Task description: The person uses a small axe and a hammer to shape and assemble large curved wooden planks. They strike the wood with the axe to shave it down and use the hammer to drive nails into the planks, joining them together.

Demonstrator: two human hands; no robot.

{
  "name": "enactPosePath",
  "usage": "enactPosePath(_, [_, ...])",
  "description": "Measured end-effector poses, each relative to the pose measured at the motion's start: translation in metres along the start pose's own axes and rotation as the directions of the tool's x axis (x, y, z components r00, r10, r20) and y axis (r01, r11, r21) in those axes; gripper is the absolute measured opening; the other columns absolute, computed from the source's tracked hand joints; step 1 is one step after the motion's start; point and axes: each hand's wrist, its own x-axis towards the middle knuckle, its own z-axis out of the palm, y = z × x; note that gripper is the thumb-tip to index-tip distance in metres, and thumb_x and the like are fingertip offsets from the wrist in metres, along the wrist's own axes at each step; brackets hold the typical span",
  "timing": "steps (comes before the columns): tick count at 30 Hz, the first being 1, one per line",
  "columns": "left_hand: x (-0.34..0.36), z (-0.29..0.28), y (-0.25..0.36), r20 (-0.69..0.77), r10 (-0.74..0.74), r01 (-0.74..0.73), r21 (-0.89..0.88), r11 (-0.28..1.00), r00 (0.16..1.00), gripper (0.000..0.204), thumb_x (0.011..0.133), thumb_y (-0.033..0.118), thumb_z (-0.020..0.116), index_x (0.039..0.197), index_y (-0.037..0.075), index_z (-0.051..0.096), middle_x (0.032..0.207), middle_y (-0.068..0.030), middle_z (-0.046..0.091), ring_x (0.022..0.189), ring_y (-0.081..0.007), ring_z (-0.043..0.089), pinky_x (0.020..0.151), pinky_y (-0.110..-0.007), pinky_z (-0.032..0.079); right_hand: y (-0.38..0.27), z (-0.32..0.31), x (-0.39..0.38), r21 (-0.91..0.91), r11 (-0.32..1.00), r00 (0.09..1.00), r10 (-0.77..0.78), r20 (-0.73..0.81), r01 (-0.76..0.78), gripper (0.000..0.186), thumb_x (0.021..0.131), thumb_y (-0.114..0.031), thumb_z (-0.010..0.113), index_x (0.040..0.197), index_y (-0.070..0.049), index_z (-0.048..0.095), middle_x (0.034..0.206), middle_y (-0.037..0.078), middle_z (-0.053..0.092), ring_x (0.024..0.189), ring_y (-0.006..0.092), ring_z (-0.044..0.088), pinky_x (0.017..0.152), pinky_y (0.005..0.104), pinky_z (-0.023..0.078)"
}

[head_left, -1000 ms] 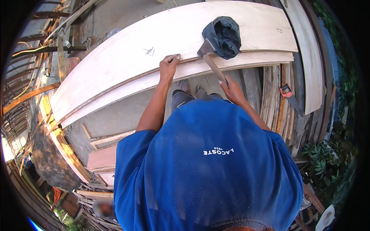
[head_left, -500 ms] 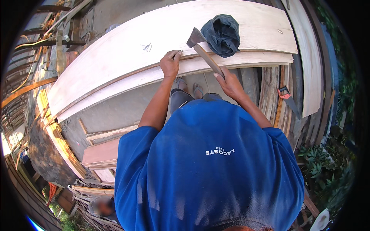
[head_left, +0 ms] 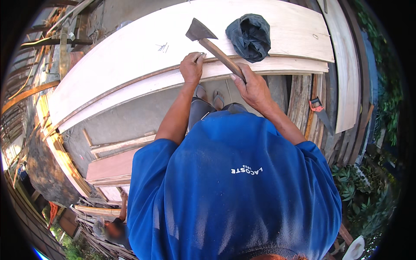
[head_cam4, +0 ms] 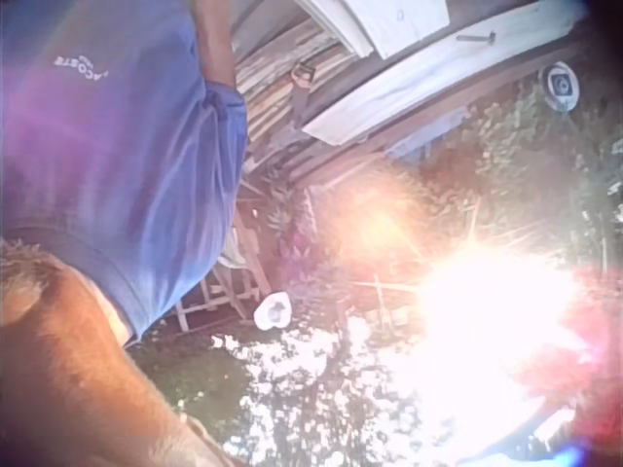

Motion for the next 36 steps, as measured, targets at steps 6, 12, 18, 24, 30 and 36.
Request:
enactPosePath(6, [0.000,0.003,-0.003,-0.052,0.029,-0.030,-0.012,0.999,0.998,0.016,0.088,0.022,0.078,0.092,0.007,0.081,0.099,-0.0085,0.078,0.089,-0.0306,0.073,0.080,-0.040,0.057,0.042,0.025,-0.002,-0.231,0.971,0.994,0.073,0.076,-0.053,0.033,0.104,-0.032,0.060,0.122,-0.005,0.053,0.094,0.027,0.072,0.081,0.0497,0.069,0.071,0.0583,0.053])
enactPosePath(12, [-0.002,-0.005,-0.002,0.033,-0.052,0.056,-0.114,0.992,0.998,0.017,0.088,0.015,0.073,0.100,0.005,0.079,0.106,-0.0116,0.076,0.093,-0.0318,0.073,0.086,-0.040,0.057,0.021,0.010,0.002,-0.245,0.950,0.964,0.230,0.131,-0.193,0.036,0.105,-0.034,0.060,0.128,-0.006,0.054,0.091,0.029,0.071,0.085,0.0523,0.068,0.074,0.0603,0.052])
enactPosePath(18, [0.022,-0.046,-0.035,-0.057,0.212,-0.186,0.298,0.936,0.976,0.040,0.088,0.010,0.065,0.128,0.007,0.070,0.139,-0.0126,0.065,0.130,-0.0344,0.057,0.110,-0.048,0.045,0.046,0.032,-0.004,-0.226,0.973,0.998,0.044,-0.033,-0.050,0.036,0.104,-0.033,0.061,0.126,-0.007,0.051,0.091,0.025,0.072,0.080,0.0494,0.069,0.070,0.0587,0.053])
enactPosePath(24, [0.057,-0.075,-0.086,0.033,0.179,-0.163,0.600,0.783,0.983,0.043,0.098,0.024,0.064,0.138,0.009,0.065,0.151,-0.0104,0.057,0.143,-0.0367,0.048,0.117,-0.053,0.038,0.033,0.019,0.010,-0.299,0.948,0.979,0.157,0.132,-0.112,0.035,0.104,-0.032,0.061,0.123,-0.005,0.050,0.088,0.027,0.071,0.080,0.0496,0.069,0.067,0.0580,0.054])
enactPosePath(30, [0.060,-0.073,-0.088,-0.054,0.260,-0.219,0.393,0.893,0.964,0.022,0.094,0.015,0.071,0.112,0.004,0.076,0.129,-0.0145,0.070,0.122,-0.0370,0.062,0.103,-0.047,0.051,0.040,0.028,0.001,-0.175,0.984,1.000,0.028,-0.012,-0.030,0.031,0.103,-0.030,0.061,0.116,-0.004,0.049,0.084,0.029,0.070,0.079,0.0503,0.069,0.068,0.0589,0.053])
enactPosePath(36, [0.062,-0.075,-0.084,-0.125,0.023,0.031,0.418,0.908,0.992,0.010,0.088,0.013,0.075,0.093,0.005,0.075,0.116,-0.0081,0.070,0.109,-0.0327,0.064,0.093,-0.046,0.052,0.086,0.041,-0.003,-0.292,0.932,0.945,0.273,0.179,-0.214,0.033,0.102,-0.033,0.061,0.113,-0.003,0.052,0.087,0.033,0.070,0.082,0.0563,0.066,0.076,0.0660,0.049])
